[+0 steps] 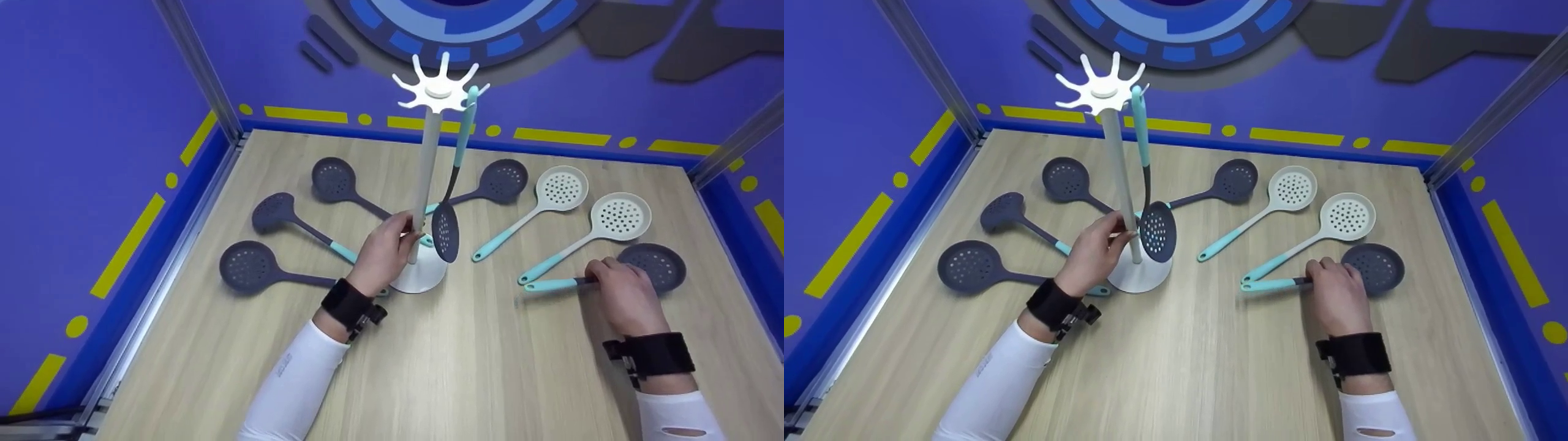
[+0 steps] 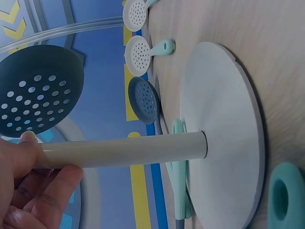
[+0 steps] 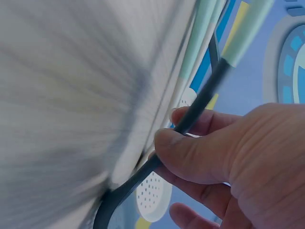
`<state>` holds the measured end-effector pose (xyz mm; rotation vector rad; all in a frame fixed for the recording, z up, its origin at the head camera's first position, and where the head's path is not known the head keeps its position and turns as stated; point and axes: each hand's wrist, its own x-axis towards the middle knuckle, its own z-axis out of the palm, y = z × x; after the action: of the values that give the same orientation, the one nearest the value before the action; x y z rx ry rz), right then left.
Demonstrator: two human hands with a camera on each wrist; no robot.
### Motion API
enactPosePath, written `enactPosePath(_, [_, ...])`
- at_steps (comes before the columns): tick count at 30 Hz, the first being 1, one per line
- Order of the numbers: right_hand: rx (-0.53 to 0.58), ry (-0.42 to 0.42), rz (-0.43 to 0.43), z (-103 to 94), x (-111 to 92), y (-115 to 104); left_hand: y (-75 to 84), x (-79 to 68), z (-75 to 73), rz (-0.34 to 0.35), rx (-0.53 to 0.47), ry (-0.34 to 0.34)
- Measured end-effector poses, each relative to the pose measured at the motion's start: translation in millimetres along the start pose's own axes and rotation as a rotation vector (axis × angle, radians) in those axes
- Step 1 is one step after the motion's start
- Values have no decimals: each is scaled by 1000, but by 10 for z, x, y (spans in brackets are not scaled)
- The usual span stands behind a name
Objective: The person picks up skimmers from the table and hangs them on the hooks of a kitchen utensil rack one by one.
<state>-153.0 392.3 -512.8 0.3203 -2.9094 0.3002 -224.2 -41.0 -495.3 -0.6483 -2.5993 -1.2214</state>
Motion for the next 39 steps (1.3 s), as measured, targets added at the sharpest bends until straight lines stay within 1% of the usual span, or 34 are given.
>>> enactPosePath(7, [21, 56, 11, -64, 17, -67, -5, 5, -1, 10, 11, 6])
enactPosePath(16, [61, 58, 28, -256, 56, -237, 1, 16, 1, -4, 18, 2])
enactPosePath(20, [82, 99, 9, -350, 73, -364, 2, 24, -2, -4, 24, 2])
enactPosePath(24, [104, 161, -34, -441, 89, -508, -6, 14, -9, -6, 15, 2])
enactPosePath(27, [123, 187, -56, -510, 98, -618, -14, 7, -6, -4, 5, 7])
enactPosePath(32, [151, 208, -50, -608, 134, -785, -16, -2, -5, 25, 12, 22])
enactPosePath(39, [171, 300, -101, -709, 212, -950, -16, -2, 9, 47, 39, 33])
